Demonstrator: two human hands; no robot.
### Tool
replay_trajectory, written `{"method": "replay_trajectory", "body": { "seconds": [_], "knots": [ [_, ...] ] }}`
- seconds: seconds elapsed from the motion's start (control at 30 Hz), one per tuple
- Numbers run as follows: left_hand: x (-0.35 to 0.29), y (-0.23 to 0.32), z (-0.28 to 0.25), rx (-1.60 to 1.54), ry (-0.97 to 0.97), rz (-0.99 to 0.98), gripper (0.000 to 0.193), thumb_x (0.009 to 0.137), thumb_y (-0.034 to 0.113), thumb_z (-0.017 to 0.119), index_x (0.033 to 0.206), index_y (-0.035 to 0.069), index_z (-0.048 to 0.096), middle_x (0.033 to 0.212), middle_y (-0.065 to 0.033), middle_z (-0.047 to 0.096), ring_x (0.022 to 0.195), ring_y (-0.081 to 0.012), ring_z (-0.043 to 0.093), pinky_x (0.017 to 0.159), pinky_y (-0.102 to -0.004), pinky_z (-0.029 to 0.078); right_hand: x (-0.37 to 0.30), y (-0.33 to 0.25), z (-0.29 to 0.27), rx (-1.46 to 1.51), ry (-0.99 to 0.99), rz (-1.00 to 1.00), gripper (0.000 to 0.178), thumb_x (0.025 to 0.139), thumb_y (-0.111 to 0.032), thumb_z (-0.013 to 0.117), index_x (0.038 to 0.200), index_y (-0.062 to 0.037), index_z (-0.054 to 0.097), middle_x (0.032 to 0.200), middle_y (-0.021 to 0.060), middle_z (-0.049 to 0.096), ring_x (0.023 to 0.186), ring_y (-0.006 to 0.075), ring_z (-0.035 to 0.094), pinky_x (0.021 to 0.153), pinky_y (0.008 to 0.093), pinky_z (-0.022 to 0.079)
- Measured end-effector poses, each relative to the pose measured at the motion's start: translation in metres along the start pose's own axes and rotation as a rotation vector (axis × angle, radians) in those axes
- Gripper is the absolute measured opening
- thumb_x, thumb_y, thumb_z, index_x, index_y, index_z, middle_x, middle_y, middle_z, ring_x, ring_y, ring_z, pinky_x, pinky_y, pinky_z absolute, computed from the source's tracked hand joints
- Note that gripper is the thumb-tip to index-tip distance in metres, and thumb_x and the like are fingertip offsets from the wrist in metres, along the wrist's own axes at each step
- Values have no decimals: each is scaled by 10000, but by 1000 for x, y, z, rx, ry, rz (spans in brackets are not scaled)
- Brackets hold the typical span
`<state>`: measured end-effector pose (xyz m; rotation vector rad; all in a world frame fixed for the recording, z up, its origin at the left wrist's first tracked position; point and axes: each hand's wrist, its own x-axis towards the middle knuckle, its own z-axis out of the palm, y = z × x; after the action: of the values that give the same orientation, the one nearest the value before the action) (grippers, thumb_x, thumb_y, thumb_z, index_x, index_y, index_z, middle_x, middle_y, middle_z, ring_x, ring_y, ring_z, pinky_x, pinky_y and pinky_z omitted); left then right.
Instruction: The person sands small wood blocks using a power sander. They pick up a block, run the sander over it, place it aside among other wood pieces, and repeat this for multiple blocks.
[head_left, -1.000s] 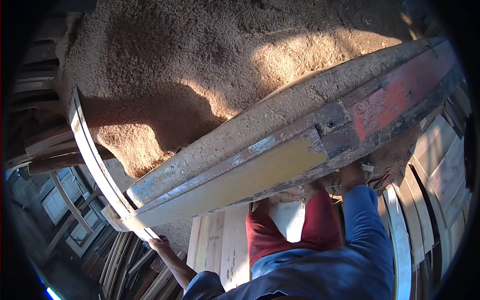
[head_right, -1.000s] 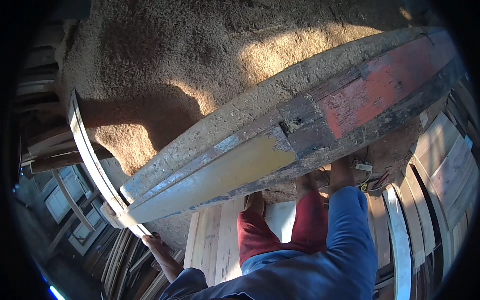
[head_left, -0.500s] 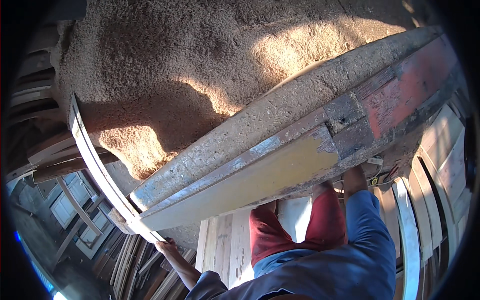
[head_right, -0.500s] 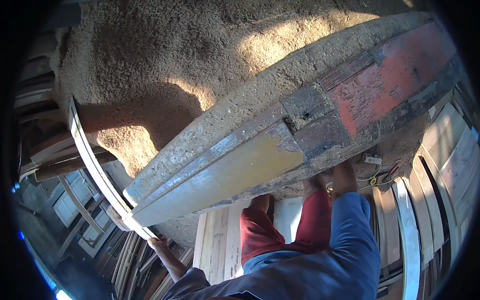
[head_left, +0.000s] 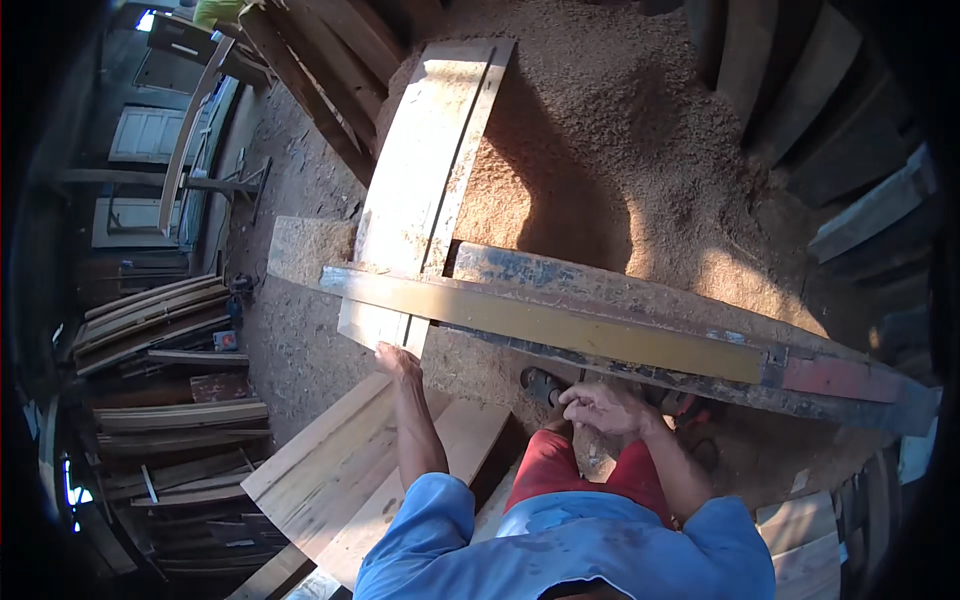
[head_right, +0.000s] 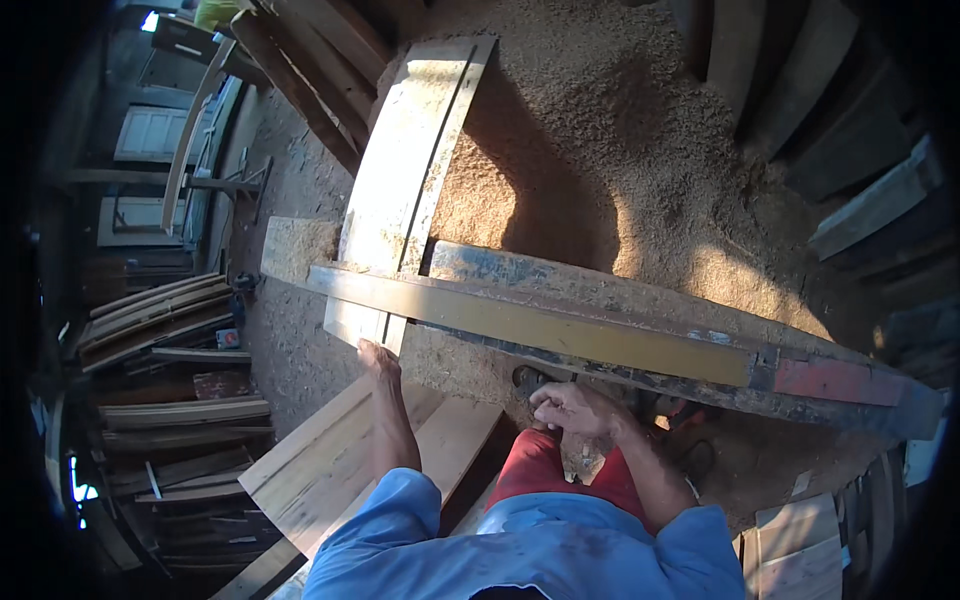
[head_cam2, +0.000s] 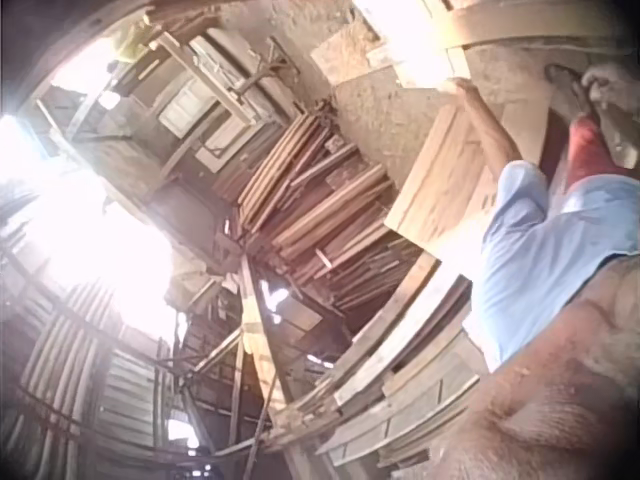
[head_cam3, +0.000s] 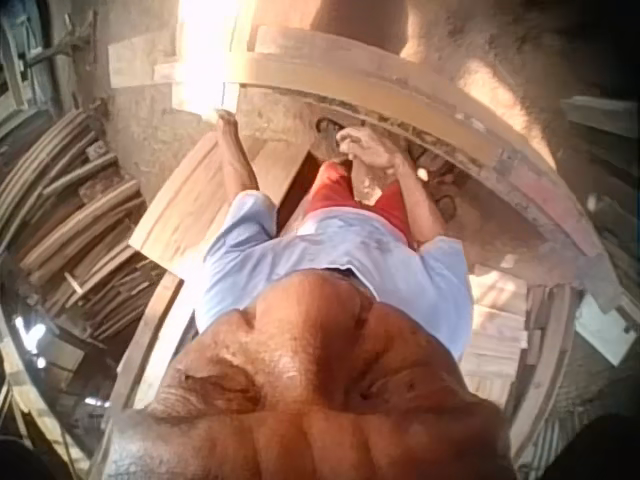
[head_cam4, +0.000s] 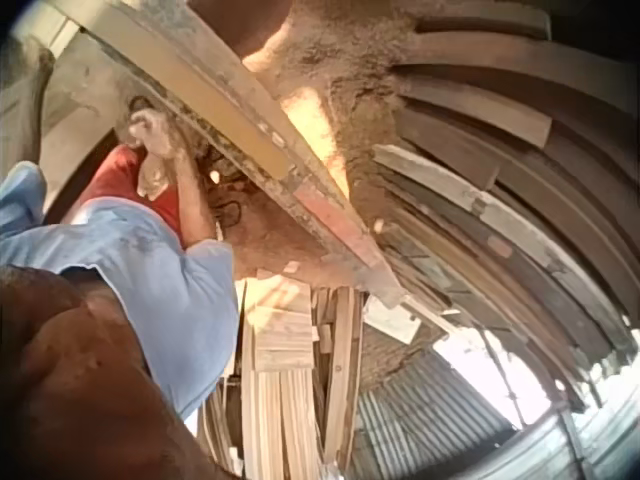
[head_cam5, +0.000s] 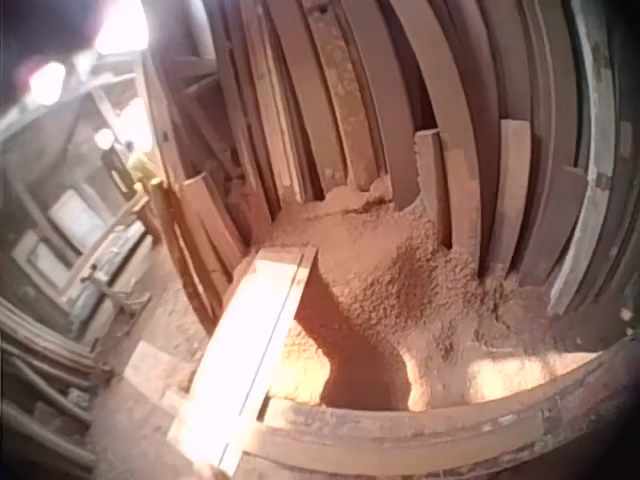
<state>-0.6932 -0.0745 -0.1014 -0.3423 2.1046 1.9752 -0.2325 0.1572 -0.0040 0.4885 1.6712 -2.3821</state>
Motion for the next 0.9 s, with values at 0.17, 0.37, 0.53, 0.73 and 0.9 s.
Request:
{"method": "replay_trajectory", "body": {
  "seconds": [0.17,0.37,0.53,0.73,0.9],
  "knots": [
    [-37,4,32,-481,-390,-110,451,1067,347,522,1368,11,509,1281,-100,634,1170,-231,632,1011,-416,526,124,-113,-63,-265,740,-280,447,1007,-203,619,1357,49,504,1065,75,663,967,111,626,841,275,521],
    [-28,-2,18,-451,-434,78,440,1034,256,600,1361,-23,503,1295,-141,643,1145,-221,654,996,-376,530,334,-130,-115,-509,868,-92,758,921,-497,693,1322,123,522,1141,191,688,1009,203,649,863,336,513],
    [-39,-10,39,-94,-372,30,253,1045,261,571,952,40,650,714,57,563,642,-65,486,590,-258,369,413,-70,-137,-465,1310,-194,812,850,-552,703,1196,171,574,1322,345,559,1291,380,525,1121,426,372],
    [-53,5,12,-88,-280,-22,332,1005,296,643,797,38,646,711,22,613,677,-76,537,613,-287,422,408,-92,-105,-601,997,-186,777,938,-450,640,1230,247,457,1247,419,563,1203,469,582,1035,464,457],
    [-50,21,7,38,-267,-36,324,976,308,694,823,24,670,721,21,625,685,-81,545,621,-282,437,391,-109,-76,-760,1012,205,767,976,-505,572,1373,132,415,1320,413,513,1225,520,529,1085,518,407]
  ]
}}
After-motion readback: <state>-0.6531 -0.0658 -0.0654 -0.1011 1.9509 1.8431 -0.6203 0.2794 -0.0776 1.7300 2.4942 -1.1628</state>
